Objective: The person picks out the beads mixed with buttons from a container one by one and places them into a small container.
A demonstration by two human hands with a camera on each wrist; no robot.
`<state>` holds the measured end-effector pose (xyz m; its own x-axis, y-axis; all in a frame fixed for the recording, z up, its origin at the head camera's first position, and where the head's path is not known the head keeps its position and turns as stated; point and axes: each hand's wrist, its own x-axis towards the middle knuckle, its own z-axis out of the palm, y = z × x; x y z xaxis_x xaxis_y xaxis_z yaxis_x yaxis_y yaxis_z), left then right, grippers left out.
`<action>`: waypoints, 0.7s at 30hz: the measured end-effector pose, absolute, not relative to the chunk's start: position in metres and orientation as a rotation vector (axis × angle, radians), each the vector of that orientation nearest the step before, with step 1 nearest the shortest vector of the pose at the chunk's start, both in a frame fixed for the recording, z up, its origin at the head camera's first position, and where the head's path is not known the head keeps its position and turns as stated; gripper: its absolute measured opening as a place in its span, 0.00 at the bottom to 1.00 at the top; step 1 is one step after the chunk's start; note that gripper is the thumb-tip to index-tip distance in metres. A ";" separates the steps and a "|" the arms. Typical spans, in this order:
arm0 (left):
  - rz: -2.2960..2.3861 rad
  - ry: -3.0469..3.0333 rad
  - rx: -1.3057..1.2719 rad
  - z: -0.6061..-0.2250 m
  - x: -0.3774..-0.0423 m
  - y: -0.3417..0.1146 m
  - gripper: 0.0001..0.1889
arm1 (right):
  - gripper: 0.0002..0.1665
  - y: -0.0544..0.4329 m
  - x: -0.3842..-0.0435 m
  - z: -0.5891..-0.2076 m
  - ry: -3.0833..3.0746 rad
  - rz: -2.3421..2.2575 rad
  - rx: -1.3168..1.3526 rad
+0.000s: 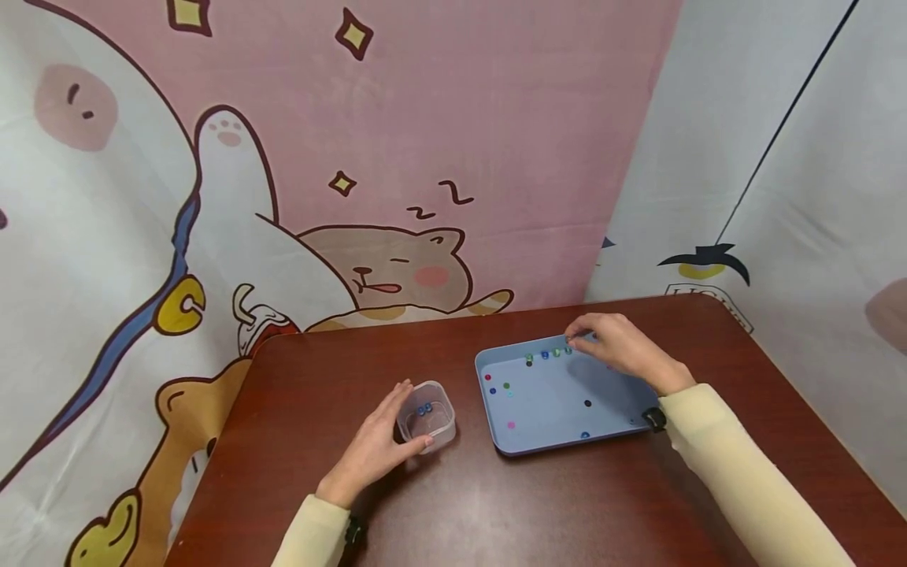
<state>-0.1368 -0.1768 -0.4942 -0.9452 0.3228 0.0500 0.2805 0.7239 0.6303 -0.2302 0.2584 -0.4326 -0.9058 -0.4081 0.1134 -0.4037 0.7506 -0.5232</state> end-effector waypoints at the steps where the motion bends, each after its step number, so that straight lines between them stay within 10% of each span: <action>1: 1.031 2.857 0.501 -0.494 -0.137 -0.177 0.51 | 0.10 0.255 -0.228 -0.431 2.930 -0.905 -0.682; 21: 1.045 2.851 0.506 -0.495 -0.138 -0.177 0.52 | 0.10 0.141 -0.180 -0.431 2.808 -1.334 -1.036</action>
